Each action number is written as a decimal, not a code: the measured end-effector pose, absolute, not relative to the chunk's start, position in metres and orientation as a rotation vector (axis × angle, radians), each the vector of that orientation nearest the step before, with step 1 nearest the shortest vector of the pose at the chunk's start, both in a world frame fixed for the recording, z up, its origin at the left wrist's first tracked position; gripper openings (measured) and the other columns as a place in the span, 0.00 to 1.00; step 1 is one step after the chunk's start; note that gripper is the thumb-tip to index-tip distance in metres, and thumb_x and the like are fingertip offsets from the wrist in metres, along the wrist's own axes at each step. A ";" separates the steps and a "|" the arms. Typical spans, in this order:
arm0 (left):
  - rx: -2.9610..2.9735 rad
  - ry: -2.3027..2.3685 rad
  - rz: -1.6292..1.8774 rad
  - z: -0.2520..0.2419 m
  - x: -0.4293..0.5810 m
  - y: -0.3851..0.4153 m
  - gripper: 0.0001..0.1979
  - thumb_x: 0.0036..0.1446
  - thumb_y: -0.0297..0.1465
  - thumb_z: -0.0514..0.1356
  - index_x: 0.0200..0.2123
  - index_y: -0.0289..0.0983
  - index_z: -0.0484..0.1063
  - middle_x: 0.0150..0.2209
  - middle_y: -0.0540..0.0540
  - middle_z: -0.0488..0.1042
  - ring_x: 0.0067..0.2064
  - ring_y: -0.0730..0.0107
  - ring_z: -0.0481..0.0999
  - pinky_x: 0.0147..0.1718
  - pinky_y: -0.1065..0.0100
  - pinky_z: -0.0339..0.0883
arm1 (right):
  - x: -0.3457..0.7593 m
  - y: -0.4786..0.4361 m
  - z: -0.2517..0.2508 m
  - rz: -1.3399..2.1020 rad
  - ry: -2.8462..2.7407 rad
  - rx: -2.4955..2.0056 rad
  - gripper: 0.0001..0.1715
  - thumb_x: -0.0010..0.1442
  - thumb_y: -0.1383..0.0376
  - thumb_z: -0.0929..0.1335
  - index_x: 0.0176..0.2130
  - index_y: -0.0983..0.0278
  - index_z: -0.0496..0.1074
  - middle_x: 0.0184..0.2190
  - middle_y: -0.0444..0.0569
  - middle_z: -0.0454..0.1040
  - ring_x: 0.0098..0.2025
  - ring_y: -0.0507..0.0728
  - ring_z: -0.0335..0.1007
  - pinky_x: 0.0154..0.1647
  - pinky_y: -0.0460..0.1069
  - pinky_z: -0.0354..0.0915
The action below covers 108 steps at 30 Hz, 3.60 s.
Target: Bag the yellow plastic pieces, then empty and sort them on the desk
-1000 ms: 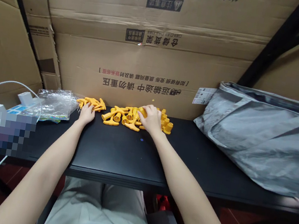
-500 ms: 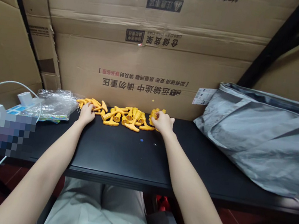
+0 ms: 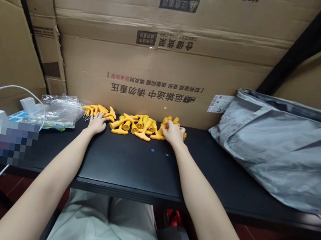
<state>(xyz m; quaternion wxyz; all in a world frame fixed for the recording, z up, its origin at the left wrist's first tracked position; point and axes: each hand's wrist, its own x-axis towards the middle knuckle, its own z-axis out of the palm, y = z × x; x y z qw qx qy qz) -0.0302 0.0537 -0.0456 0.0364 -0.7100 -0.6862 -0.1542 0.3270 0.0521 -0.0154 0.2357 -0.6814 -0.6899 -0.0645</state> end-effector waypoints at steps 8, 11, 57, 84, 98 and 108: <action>-2.160 -2.170 -0.441 -0.040 -0.026 0.047 0.24 0.59 0.32 0.48 0.58 0.49 0.66 0.67 0.48 0.53 0.69 0.54 0.46 0.63 0.41 0.39 | 0.320 0.051 -0.020 -0.308 -1.904 -1.845 0.14 0.62 0.63 0.61 0.45 0.65 0.68 0.41 0.60 0.75 0.48 0.65 0.65 0.50 0.60 0.50; -2.155 -2.171 -0.463 -0.040 -0.027 0.048 0.24 0.59 0.32 0.48 0.57 0.50 0.67 0.67 0.49 0.54 0.69 0.53 0.47 0.63 0.39 0.39 | 0.317 0.050 -0.020 -0.340 -1.939 -1.854 0.16 0.62 0.64 0.61 0.47 0.67 0.68 0.41 0.62 0.75 0.48 0.66 0.64 0.50 0.60 0.50; -2.399 -1.583 -1.174 -0.013 0.016 0.026 0.22 0.61 0.31 0.50 0.58 0.35 0.60 0.57 0.38 0.68 0.58 0.62 0.68 0.57 0.60 0.61 | 0.261 0.018 -0.001 -0.053 -1.987 -1.598 0.12 0.63 0.65 0.59 0.41 0.64 0.70 0.44 0.56 0.75 0.49 0.62 0.69 0.49 0.56 0.57; -2.326 -1.214 -0.868 0.003 0.066 -0.008 0.17 0.60 0.26 0.50 0.50 0.41 0.71 0.60 0.41 0.65 0.58 0.54 0.64 0.55 0.51 0.57 | 0.225 0.007 -0.003 0.760 -1.655 -1.103 0.15 0.58 0.52 0.63 0.28 0.59 0.61 0.18 0.39 0.66 0.14 0.50 0.59 0.17 0.46 0.57; -2.252 -1.293 -0.934 -0.001 0.041 0.005 0.25 0.63 0.27 0.46 0.64 0.45 0.56 0.54 0.38 0.67 0.40 0.65 0.76 0.35 0.65 0.72 | 0.236 -0.006 0.016 1.195 -1.987 -0.793 0.27 0.50 0.43 0.69 0.27 0.65 0.68 0.22 0.45 0.73 0.22 0.49 0.65 0.26 0.46 0.62; -2.301 -1.417 -0.879 0.002 0.046 0.002 0.25 0.62 0.25 0.45 0.62 0.41 0.56 0.51 0.39 0.68 0.40 0.66 0.75 0.37 0.67 0.70 | 0.241 0.007 0.009 0.580 -2.162 -0.974 0.13 0.58 0.57 0.67 0.35 0.65 0.70 0.32 0.49 0.75 0.35 0.55 0.69 0.38 0.50 0.60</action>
